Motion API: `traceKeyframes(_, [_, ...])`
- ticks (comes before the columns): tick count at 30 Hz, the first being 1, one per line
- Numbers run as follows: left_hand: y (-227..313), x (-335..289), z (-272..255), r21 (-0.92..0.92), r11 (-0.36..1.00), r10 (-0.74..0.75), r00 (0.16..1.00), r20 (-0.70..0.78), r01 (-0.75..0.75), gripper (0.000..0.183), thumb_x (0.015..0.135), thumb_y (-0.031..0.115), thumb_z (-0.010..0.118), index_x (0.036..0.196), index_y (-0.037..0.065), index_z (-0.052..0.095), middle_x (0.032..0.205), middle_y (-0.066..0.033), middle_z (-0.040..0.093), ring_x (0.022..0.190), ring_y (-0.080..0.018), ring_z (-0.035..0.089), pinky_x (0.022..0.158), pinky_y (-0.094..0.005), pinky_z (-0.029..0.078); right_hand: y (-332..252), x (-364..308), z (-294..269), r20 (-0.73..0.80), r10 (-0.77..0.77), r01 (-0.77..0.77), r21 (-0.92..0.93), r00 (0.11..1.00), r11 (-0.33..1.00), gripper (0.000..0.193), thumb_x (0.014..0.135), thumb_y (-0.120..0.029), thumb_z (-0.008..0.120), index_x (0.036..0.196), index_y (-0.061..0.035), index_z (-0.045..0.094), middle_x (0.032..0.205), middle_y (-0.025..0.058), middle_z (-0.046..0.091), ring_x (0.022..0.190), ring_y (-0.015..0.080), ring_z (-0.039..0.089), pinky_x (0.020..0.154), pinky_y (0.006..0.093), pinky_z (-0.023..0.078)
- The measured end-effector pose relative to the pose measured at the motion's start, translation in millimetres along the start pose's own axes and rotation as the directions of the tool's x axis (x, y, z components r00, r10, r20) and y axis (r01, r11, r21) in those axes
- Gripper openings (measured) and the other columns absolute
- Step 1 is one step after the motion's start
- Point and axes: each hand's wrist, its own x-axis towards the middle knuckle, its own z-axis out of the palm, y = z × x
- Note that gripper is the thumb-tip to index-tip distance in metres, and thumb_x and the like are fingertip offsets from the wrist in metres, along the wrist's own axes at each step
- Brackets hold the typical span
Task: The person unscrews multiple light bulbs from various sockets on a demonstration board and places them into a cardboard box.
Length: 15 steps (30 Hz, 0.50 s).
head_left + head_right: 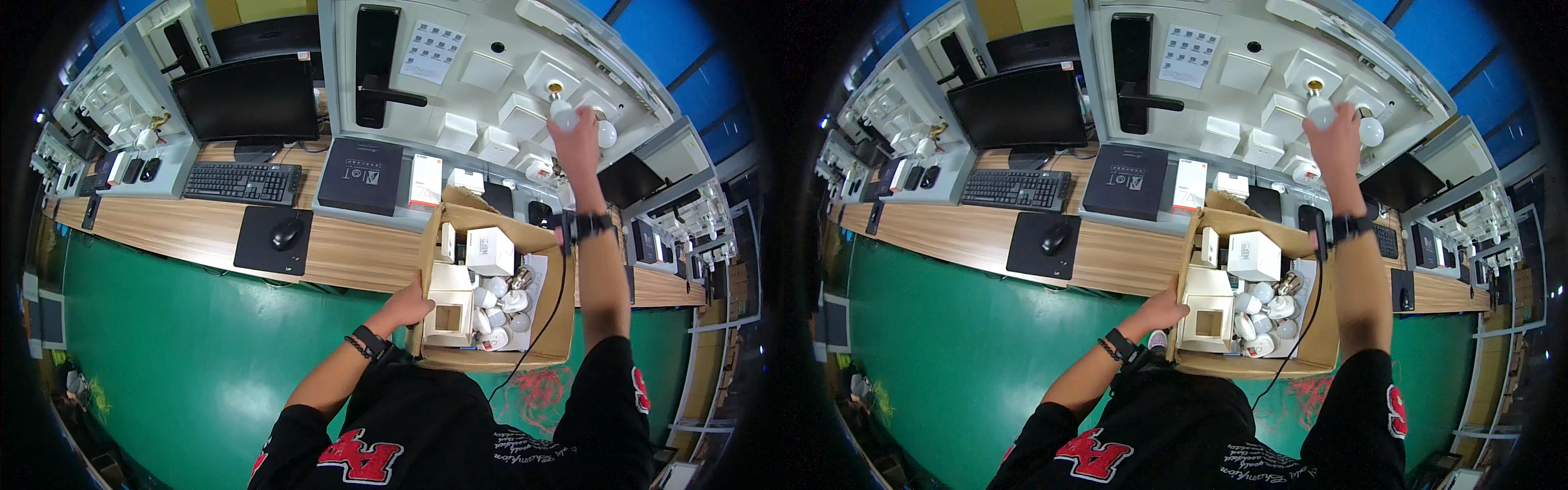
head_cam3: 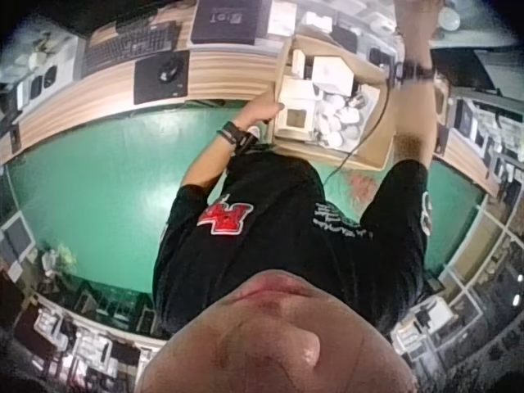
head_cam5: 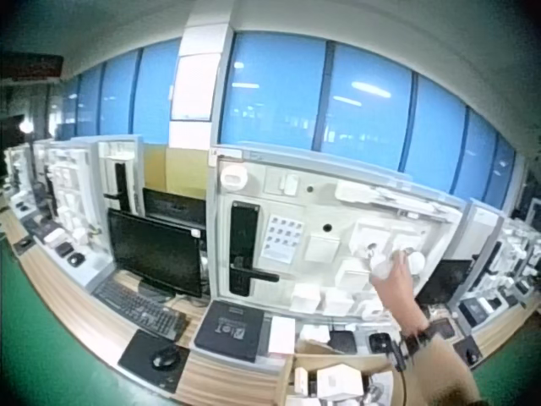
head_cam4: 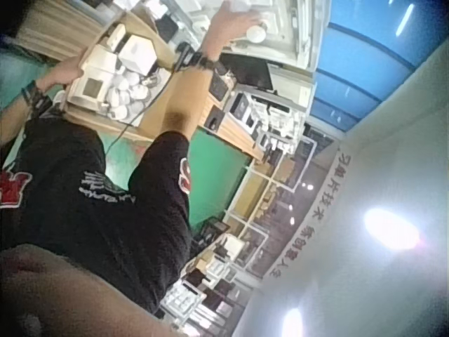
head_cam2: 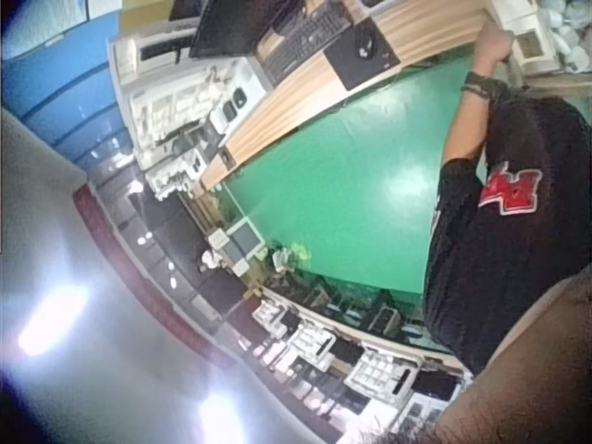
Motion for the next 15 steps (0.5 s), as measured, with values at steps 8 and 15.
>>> traceKeyframes(8, [5, -3, -2, 0.008, 0.998, -0.06, 0.996, 0.069, 0.06, 0.083, 0.075, 0.022, 0.056, 0.143, -0.002, 0.015, 0.109, -0.0326, 0.059, 0.098, -0.0437, 0.06, 0.087, -0.0435, 0.047, 92, -236, -27, 0.471, 0.389, -0.548, 0.269, 0.792, 0.792, 0.046, 0.083, -0.032, 0.067, 0.11, 0.0035, 0.054, 0.096, 0.0222, 0.064, 0.087, 0.0316, 0.063, 0.077, 0.039, 0.048])
traceKeyframes(15, [-7, 11, 3, -0.028, 0.993, 0.111, 0.993, -0.044, -0.113, 0.077, 0.074, 0.018, 0.055, 0.142, 0.003, 0.021, 0.112, -0.0314, 0.058, 0.103, -0.0449, 0.058, 0.088, -0.0462, 0.047, 181, -337, -6, 0.606, 0.473, -0.433, -0.224, 0.64, 0.873, 0.056, 0.074, -0.034, 0.071, 0.111, 0.006, 0.057, 0.105, 0.0282, 0.061, 0.102, 0.0414, 0.057, 0.088, 0.0463, 0.046])
